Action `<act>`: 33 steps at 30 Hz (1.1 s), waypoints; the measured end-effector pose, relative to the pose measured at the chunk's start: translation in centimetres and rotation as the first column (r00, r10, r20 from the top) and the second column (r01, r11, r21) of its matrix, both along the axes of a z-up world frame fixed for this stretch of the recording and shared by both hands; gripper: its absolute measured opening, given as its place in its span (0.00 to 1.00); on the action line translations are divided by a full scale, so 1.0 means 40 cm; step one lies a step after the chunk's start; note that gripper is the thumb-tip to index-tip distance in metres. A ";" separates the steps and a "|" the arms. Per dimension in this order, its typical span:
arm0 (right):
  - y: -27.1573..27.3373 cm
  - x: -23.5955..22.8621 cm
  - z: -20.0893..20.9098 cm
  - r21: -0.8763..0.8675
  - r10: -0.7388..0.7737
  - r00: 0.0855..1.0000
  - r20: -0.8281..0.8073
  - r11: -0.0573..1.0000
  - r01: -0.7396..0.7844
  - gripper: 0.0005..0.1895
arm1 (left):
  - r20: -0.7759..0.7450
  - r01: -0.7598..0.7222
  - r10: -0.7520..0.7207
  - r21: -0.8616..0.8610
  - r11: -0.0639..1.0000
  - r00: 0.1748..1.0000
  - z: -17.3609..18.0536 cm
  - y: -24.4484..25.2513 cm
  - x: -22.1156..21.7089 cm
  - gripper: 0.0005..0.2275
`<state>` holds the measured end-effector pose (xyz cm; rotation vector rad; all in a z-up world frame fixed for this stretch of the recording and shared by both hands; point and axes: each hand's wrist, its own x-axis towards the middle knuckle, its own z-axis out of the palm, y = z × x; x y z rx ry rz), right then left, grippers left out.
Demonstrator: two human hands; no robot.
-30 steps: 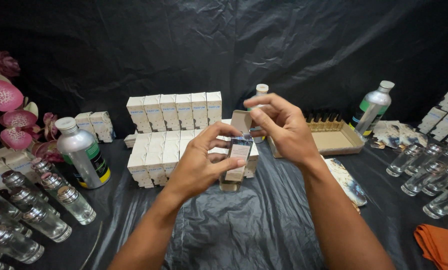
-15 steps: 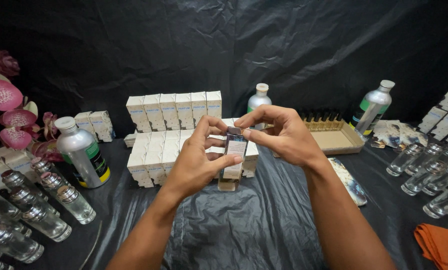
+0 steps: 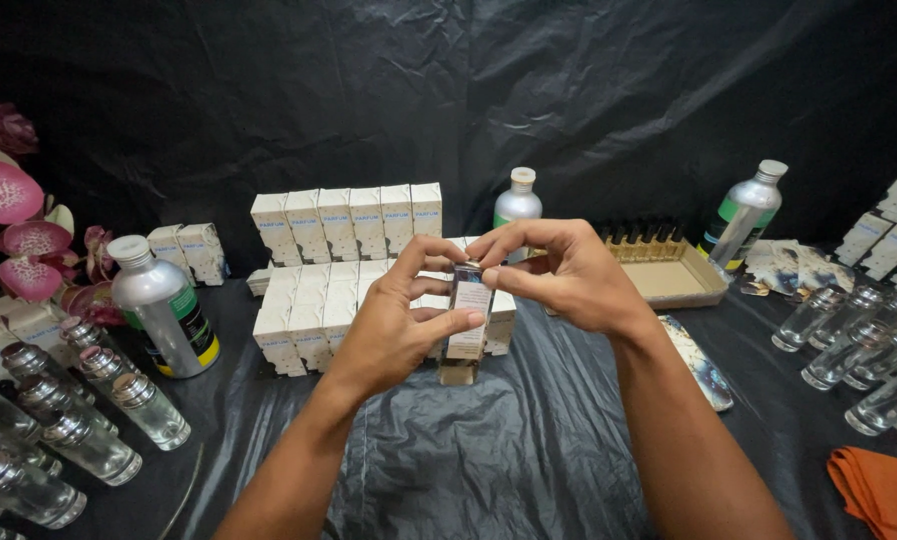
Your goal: Folding cardboard boxes and inserting small perfume bottles into them for packaging.
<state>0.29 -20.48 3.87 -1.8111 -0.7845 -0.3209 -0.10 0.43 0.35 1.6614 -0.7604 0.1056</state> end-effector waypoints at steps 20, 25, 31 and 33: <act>-0.079 -0.009 0.020 -0.135 -0.064 0.980 -0.191 0.990 0.038 0.42 | -0.163 -0.002 -0.035 -0.220 0.975 0.986 -0.016 -0.015 0.005 0.30; -0.101 -0.006 0.031 -0.158 -0.115 0.980 -0.162 0.983 0.089 0.46 | -0.047 -0.026 0.031 0.110 0.994 0.998 -0.095 -0.072 0.037 0.34; -0.139 0.026 0.020 -0.189 -0.187 0.959 -0.212 0.971 0.147 0.34 | -0.026 0.015 -0.010 0.200 0.980 1.000 -0.208 -0.186 0.077 0.25; -0.157 0.047 0.011 -0.126 -0.278 0.947 -0.162 0.958 0.259 0.16 | -0.069 -0.001 0.021 0.273 0.962 0.997 -0.249 -0.216 0.094 0.25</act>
